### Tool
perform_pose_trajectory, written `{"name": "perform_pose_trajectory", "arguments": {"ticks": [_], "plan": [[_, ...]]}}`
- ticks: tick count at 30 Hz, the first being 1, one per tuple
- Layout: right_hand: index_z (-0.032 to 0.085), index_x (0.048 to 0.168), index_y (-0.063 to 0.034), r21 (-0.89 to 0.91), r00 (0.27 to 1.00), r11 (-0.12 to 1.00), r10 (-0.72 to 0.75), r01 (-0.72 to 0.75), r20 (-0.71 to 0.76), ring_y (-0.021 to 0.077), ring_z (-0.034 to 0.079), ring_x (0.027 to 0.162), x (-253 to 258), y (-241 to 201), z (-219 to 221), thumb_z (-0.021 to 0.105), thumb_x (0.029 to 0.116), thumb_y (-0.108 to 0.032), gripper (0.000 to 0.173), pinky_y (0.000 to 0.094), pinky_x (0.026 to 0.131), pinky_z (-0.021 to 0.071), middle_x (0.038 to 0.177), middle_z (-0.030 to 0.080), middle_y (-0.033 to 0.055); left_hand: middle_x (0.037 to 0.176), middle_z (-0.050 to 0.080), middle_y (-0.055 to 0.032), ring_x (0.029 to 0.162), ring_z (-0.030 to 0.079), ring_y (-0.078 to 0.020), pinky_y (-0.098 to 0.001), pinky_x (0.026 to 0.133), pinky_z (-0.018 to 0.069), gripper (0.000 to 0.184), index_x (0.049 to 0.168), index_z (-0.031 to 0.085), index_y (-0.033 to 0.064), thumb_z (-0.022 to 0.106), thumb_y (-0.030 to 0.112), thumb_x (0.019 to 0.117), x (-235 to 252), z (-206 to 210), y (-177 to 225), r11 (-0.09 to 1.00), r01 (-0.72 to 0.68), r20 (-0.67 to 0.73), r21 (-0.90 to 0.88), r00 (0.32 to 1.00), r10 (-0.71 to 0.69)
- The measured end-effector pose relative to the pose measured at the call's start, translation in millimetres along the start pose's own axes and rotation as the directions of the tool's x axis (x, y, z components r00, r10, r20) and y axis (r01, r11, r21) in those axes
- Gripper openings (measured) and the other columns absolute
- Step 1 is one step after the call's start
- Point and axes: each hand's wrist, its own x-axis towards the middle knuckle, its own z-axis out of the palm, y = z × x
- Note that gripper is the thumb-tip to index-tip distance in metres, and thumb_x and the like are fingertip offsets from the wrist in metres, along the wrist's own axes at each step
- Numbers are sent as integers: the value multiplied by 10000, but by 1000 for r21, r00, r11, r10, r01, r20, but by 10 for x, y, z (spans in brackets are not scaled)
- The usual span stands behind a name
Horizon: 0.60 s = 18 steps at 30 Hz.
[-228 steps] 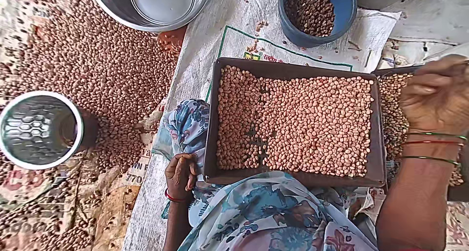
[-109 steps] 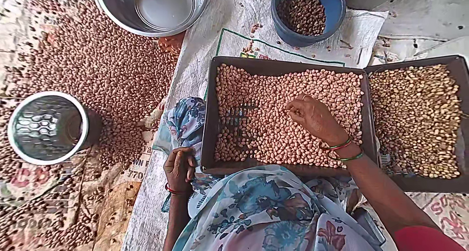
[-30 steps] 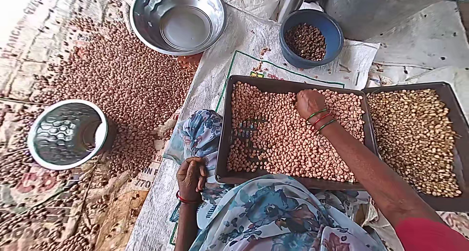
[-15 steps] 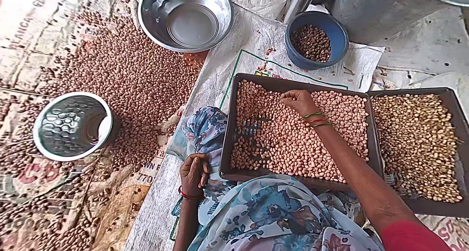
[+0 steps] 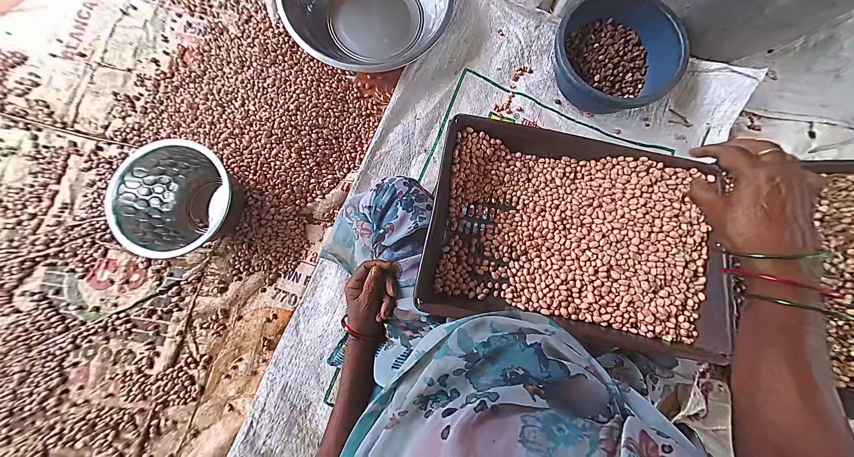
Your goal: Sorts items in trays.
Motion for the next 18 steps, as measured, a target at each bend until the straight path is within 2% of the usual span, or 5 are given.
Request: {"name": "perform_pose_trajectory", "arguments": {"ticks": [4, 9, 12, 15, 18], "plan": [[767, 1120, -56, 516, 722, 643, -689, 566, 67, 302, 706, 1107, -324, -951, 872, 556, 926, 40, 302, 490, 934, 553, 1164, 741, 134, 697, 700, 132, 445, 536, 78, -86, 401, 426, 214, 1071, 701, 194, 512, 293, 1066, 19, 24, 13, 1000, 4, 22, 29, 1000, -5], [761, 1108, -87, 585, 390, 425, -900, 691, 193, 440, 623, 1208, -383, -1582, 1441, 598, 926, 54, 282, 690, 935, 420, 1146, 721, 192, 662, 695, 120, 435, 537, 71, -90, 399, 424, 222, 1060, 695, 182, 483, 246, 1078, -28, 30, 3, 998, -30, -41, 57, 999, 33], [785, 861, -68, 487, 514, 586, -808, 648, 289, 402, 629, 1175, 4, -1191, 1141, 672, 878, 48, 163, 675, 936, 366, 1019, 742, 151, 682, 698, 126, 444, 537, 73, -89, 402, 424, 210, 1076, 688, 189, 500, 282, 1073, -12, 26, -22, 997, -54, -29, 55, 998, 56], [804, 954, -72, 315, 713, 749, -657, 582, 245, 477, 620, 1156, 207, -827, 673, 632, 841, 161, 311, 707, 872, 383, 1176, 710, 201, 679, 693, 129, 443, 539, 73, -86, 402, 427, 208, 1064, 698, 201, 523, 314, 1061, -25, 2, -25, 999, -36, -29, 29, 999, 37], [780, 991, -46, 310, 756, 765, -630, 564, 180, 400, 688, 975, 41, -699, 583, 666, 865, 85, 215, 579, 824, 512, 1085, 715, 192, 672, 689, 133, 437, 534, 77, -84, 396, 423, 209, 1064, 703, 214, 542, 345, 1046, 2, -8, -8, 1000, -11, -5, 4, 1000, 11]]}}
